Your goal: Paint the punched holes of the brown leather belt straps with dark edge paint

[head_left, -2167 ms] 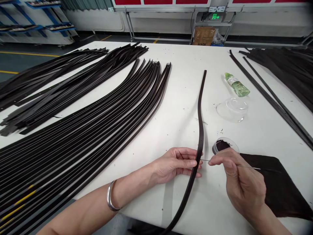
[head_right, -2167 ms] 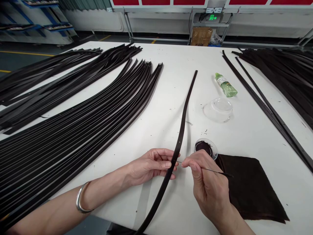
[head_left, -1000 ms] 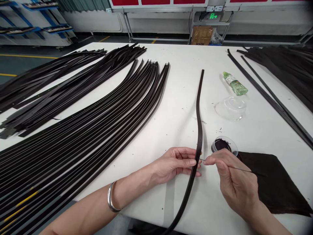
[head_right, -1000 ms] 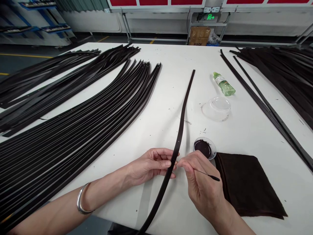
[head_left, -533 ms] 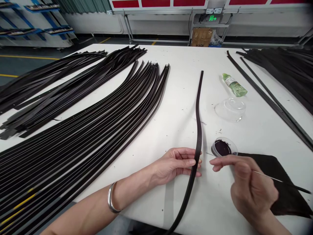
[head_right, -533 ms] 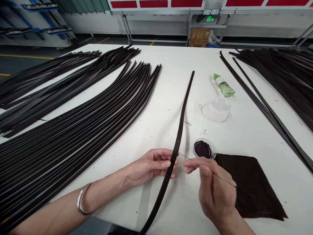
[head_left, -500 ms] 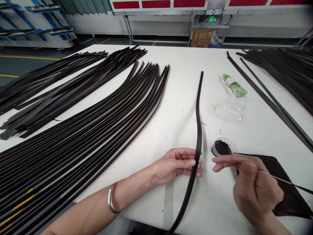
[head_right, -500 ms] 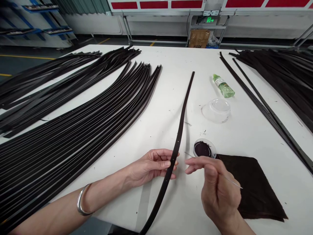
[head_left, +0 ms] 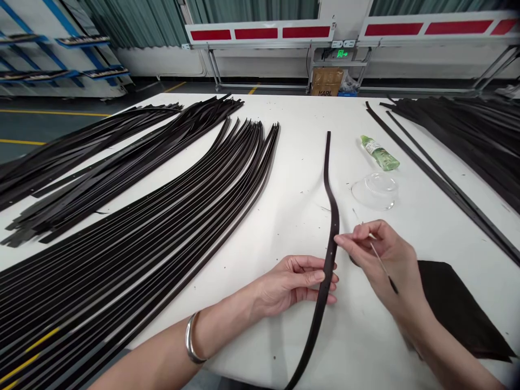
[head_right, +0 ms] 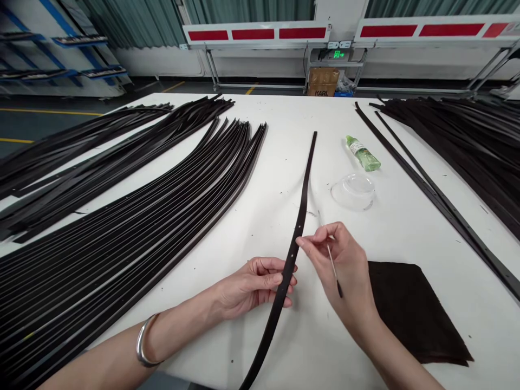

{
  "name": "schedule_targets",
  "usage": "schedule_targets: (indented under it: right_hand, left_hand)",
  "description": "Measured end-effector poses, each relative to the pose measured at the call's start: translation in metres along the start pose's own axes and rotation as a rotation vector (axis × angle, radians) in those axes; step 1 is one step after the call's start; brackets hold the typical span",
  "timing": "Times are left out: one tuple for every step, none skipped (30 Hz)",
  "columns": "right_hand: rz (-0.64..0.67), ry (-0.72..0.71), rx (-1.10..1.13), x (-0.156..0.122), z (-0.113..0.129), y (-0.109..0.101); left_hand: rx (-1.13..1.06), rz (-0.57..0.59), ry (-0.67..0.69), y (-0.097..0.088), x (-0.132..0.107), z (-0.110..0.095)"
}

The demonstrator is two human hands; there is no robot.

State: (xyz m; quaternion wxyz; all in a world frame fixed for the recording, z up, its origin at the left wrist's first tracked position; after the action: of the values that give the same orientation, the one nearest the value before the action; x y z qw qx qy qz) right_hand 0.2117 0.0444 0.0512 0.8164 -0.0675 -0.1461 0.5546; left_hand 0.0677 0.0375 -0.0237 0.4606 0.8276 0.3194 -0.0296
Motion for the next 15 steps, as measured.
schedule_targets:
  right_hand:
    - [-0.015, 0.005, 0.000, 0.005, 0.001, -0.002]
    - [-0.021, 0.010, -0.004, 0.009, 0.002, -0.004]
    - [-0.017, 0.016, -0.011, 0.012, 0.002, -0.005]
    - [-0.008, 0.018, -0.020, 0.014, 0.002, -0.006]
    - [-0.002, 0.017, -0.026, 0.014, 0.001, -0.008]
    - [-0.002, 0.010, -0.028, 0.014, 0.000, -0.011]
    - [-0.010, -0.002, -0.026, 0.012, 0.000, -0.017]
    - [-0.027, -0.015, -0.018, 0.011, -0.001, -0.024]
    - [-0.047, -0.025, -0.010, 0.008, -0.002, -0.032]
    - [-0.070, -0.029, -0.011, 0.006, -0.004, -0.042]
    - [-0.094, -0.029, -0.033, 0.005, -0.006, -0.052]
    - [-0.113, -0.026, -0.080, 0.003, -0.008, -0.062]
    - [-0.123, -0.026, -0.146, 0.002, -0.010, -0.069]
    - [-0.119, -0.035, -0.223, 0.002, -0.011, -0.074]
    - [-0.106, -0.057, -0.304, 0.001, -0.012, -0.077]
  left_hand:
    - [0.006, 0.009, -0.008, 0.001, 0.000, 0.001]
    - [0.013, 0.013, -0.012, 0.001, 0.000, 0.002]
    - [0.021, 0.008, -0.013, 0.001, 0.000, 0.002]
    - [0.026, -0.006, -0.011, 0.000, 0.000, 0.001]
    - [0.028, -0.025, -0.009, -0.002, 0.000, 0.001]
    - [0.027, -0.046, -0.007, -0.004, 0.001, 0.000]
    - [0.023, -0.066, -0.004, -0.006, 0.001, 0.000]
    - [0.018, -0.085, -0.001, -0.008, 0.001, 0.000]
    - [0.015, -0.100, 0.001, -0.009, 0.002, 0.000]
    - [0.014, -0.114, 0.001, -0.011, 0.002, 0.000]
    - [0.015, -0.126, 0.000, -0.012, 0.002, 0.000]
    - [0.018, -0.138, -0.002, -0.014, 0.003, 0.000]
    - [0.023, -0.146, -0.006, -0.015, 0.003, 0.000]
    - [0.027, -0.151, -0.010, -0.016, 0.003, 0.000]
    - [0.031, -0.152, -0.013, -0.016, 0.003, -0.001]
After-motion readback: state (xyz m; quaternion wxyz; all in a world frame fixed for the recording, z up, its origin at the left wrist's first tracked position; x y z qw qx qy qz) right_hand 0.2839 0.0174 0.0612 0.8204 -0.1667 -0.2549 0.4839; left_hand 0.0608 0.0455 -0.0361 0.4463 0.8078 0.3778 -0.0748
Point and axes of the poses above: each hand's wrist, its own x-axis towards the middle knuckle, its own y-axis out of the palm, z = x × y, the point moved 9 cm from there along x, towards the middle knuckle
